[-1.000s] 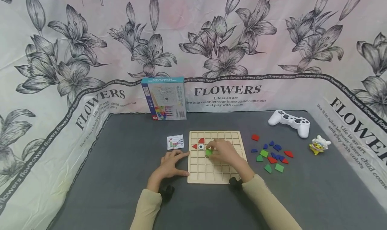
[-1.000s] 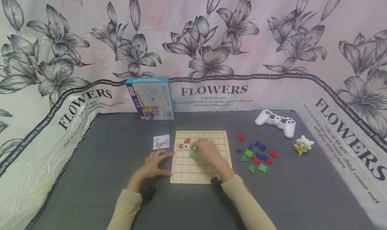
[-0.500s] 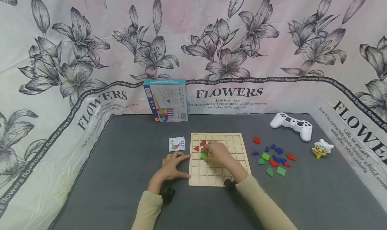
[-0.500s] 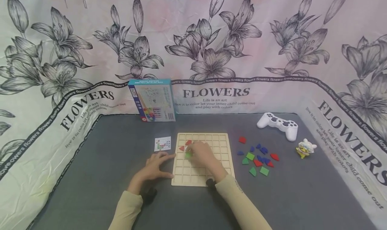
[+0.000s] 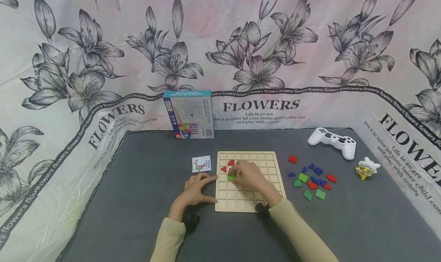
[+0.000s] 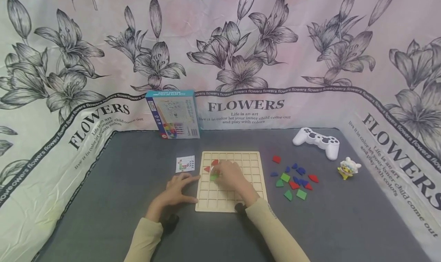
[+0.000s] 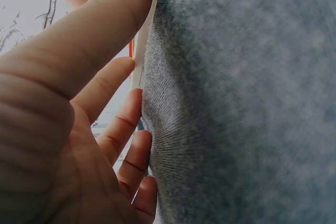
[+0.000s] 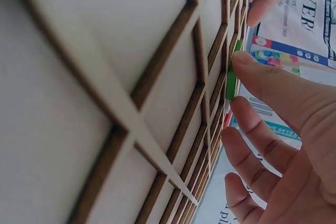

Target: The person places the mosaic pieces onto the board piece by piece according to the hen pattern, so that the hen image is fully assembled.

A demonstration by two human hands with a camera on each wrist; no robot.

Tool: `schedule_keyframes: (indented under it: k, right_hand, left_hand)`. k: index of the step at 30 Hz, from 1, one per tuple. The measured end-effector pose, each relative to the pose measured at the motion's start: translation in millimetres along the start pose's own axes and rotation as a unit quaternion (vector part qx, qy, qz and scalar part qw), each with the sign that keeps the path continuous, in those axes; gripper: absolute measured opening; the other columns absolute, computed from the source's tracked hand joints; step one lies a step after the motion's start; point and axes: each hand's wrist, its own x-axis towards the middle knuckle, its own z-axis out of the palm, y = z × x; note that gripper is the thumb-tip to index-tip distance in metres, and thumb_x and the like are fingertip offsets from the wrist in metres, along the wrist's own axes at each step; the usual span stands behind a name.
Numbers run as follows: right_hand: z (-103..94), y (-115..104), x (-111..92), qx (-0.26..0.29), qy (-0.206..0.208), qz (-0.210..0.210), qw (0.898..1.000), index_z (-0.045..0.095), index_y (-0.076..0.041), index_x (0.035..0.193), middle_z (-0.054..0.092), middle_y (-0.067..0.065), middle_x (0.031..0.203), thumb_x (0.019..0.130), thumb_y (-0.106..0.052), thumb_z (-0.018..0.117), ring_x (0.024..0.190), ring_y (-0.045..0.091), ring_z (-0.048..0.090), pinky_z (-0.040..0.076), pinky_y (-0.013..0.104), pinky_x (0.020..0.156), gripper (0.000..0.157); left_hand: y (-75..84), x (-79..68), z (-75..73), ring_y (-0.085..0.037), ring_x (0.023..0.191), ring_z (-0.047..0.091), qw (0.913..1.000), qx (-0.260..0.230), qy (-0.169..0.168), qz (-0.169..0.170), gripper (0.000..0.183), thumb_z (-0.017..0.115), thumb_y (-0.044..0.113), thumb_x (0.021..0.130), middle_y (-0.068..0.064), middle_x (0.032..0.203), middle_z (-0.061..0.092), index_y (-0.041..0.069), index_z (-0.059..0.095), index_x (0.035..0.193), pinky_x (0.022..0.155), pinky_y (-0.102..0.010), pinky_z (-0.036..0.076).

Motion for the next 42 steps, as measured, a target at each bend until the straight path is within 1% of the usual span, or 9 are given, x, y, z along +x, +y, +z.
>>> schedule_keyframes:
  k: [3,8,16,19,24,27,31,38,42]
  right_hand:
    - [0.9,1.5,1.4,-0.002,0.0,-0.004,1.0,0.074,-0.023,0.095,0.06,-0.005,0.086,0.075,-0.02,0.076,0.072,0.01,0.049,0.038,0.034,0.067,0.02]
    - [1.8,1.0,2.1,-0.011,0.003,0.0,1.0,0.073,-0.023,0.097,0.063,-0.006,0.091,0.076,-0.021,0.076,0.081,0.012,0.055,0.04,0.039,0.073,0.021]
    - [-11.6,3.5,-14.1,-0.004,0.007,0.02,1.0,0.071,-0.018,0.101,0.061,-0.002,0.088,0.078,-0.015,0.071,0.079,0.015,0.056,0.04,0.042,0.073,0.023]
    - [-17.9,11.9,-22.1,-0.001,0.013,0.027,1.0,0.071,-0.018,0.102,0.061,-0.002,0.088,0.077,-0.014,0.071,0.079,0.015,0.056,0.04,0.042,0.073,0.025]
    - [-28.7,30.1,-36.9,0.007,0.019,0.042,0.999,0.07,-0.017,0.103,0.061,-0.001,0.089,0.077,-0.015,0.072,0.076,0.013,0.056,0.041,0.038,0.069,0.026]
    - [-35.3,41.5,-47.2,0.014,0.024,0.047,0.998,0.07,-0.016,0.104,0.061,0.001,0.091,0.078,-0.016,0.073,0.075,0.014,0.056,0.042,0.041,0.072,0.026]
    - [-45.1,57.5,-60.7,0.022,0.032,0.057,0.998,0.069,-0.014,0.105,0.061,0.004,0.094,0.079,-0.016,0.072,0.075,0.015,0.054,0.038,0.046,0.073,0.027]
    - [-61.8,82.6,-87.2,0.021,0.05,0.08,0.995,0.068,-0.011,0.107,0.06,0.007,0.097,0.079,-0.015,0.072,0.067,0.013,0.045,0.034,0.033,0.06,0.029]
    - [-70.8,95.0,-103.1,0.03,0.055,0.096,0.993,0.067,-0.01,0.109,0.059,0.009,0.101,0.079,-0.015,0.073,0.072,0.016,0.047,0.037,0.03,0.057,0.031]
  left_hand:
    - [0.7,-0.1,-0.7,-0.03,0.113,0.032,1.0,0.0,0.003,0.0,0.077,0.079,0.041,0.069,-0.003,0.124,0.042,0.024,0.047,0.137,0.094,-0.055,0.023]
    - [3.4,-1.2,-2.0,-0.03,0.113,0.032,1.0,-0.002,0.003,-0.004,0.076,0.079,0.04,0.069,-0.004,0.124,0.043,0.024,0.048,0.137,0.094,-0.056,0.022]
    - [4.4,-1.7,-1.1,-0.029,0.112,0.033,1.0,0.004,0.005,-0.007,0.076,0.08,0.04,0.069,-0.005,0.125,0.043,0.024,0.048,0.137,0.094,-0.055,0.023]
    - [3.9,-1.5,-0.8,-0.029,0.112,0.032,1.0,0.003,0.005,-0.007,0.077,0.08,0.04,0.069,-0.004,0.125,0.043,0.024,0.048,0.137,0.094,-0.055,0.022]
    - [1.9,-0.7,0.2,-0.029,0.114,0.032,0.9999,0.007,0.003,-0.008,0.078,0.079,0.042,0.069,-0.003,0.125,0.042,0.025,0.047,0.137,0.095,-0.055,0.022]
    - [0.5,-0.2,1.0,-0.029,0.115,0.031,0.9999,0.008,0.0,-0.008,0.078,0.079,0.042,0.069,-0.003,0.125,0.042,0.025,0.046,0.138,0.096,-0.055,0.022]
    - [0.0,0.6,1.0,-0.029,0.114,0.031,1.0,0.005,-0.001,-0.008,0.079,0.079,0.042,0.069,-0.003,0.125,0.042,0.025,0.045,0.138,0.096,-0.055,0.022]
    - [0.4,-0.2,1.2,-0.028,0.113,0.032,0.9999,0.005,0.001,-0.011,0.079,0.079,0.043,0.069,-0.003,0.126,0.042,0.025,0.045,0.139,0.095,-0.054,0.023]
    - [-0.6,-0.2,2.2,-0.028,0.112,0.032,0.9999,0.001,0.001,-0.012,0.08,0.079,0.042,0.068,-0.003,0.125,0.042,0.024,0.045,0.138,0.095,-0.054,0.022]
